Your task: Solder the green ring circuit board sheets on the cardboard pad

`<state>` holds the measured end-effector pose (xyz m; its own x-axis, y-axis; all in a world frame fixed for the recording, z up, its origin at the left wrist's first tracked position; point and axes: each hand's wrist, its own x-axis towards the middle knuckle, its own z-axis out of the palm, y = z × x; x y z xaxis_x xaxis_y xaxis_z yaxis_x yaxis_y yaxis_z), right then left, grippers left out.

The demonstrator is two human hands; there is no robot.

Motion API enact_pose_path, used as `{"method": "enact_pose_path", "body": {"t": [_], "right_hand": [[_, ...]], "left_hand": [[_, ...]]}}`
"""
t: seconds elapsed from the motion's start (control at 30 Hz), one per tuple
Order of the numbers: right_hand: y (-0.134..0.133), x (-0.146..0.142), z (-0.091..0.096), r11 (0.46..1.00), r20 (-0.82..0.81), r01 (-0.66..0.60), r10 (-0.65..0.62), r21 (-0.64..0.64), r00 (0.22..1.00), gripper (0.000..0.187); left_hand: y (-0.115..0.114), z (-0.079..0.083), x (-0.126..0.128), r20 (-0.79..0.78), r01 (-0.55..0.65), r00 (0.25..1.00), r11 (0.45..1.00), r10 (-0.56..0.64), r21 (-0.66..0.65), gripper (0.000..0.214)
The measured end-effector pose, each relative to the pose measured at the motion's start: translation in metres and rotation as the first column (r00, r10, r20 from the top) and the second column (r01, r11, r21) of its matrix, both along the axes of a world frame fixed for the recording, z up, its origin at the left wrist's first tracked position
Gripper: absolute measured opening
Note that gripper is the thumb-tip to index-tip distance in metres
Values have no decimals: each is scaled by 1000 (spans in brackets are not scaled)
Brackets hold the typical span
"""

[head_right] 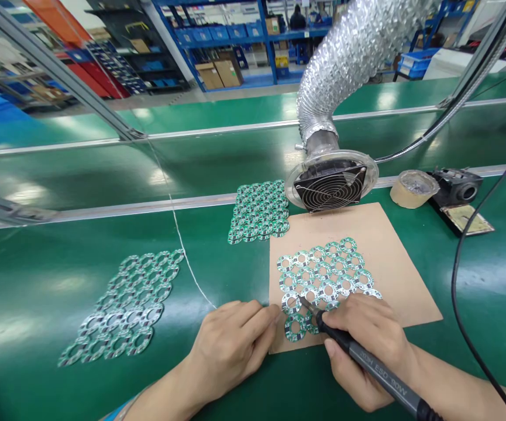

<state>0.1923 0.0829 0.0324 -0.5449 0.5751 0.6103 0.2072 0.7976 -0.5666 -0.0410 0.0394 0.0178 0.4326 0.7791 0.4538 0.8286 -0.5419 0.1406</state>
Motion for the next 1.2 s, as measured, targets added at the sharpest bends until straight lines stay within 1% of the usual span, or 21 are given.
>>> {"method": "enact_pose_path", "body": {"t": [0.13, 0.23, 0.37, 0.57, 0.73, 0.87, 1.0, 1.2], "right_hand": [[-1, 0, 2, 1000, -3, -3, 3, -15, 1000, 30], [-2, -1, 0, 1000, -11, -15, 14, -9, 1000, 32], [-2, 0, -2, 999, -5, -12, 12, -50, 1000, 33], [-2, 2, 5, 1000, -7, 9, -9, 0, 1000, 32], [-3, 3, 2, 999, -13, -29, 29, -45, 1000, 35], [-4, 3, -1, 999, -10, -32, 32, -29, 999, 34], [-5, 3, 0, 999, 23, -31, 32, -30, 999, 32], [-4, 3, 0, 998, 30, -41, 42, -40, 999, 30]], "left_hand": [[1, -2, 1, -7, 2, 1000, 1000, -2, -3, 11], [1, -3, 2, -17, 0, 1000, 1000, 0, -3, 11], [2, -2, 4, -28, -5, 1000, 1000, 5, -4, 11], [1, -1, 4, -11, 5, 1000, 1000, -5, -10, 9], [0, -2, 6, -14, 19, 1000, 1000, -19, -7, 8], [1, 0, 7, -28, 22, 999, 1000, -22, -6, 10], [2, 1, 9, -52, 13, 999, 1000, -13, -1, 12], [3, -3, 10, -63, 24, 998, 1000, -24, -3, 10]]}}
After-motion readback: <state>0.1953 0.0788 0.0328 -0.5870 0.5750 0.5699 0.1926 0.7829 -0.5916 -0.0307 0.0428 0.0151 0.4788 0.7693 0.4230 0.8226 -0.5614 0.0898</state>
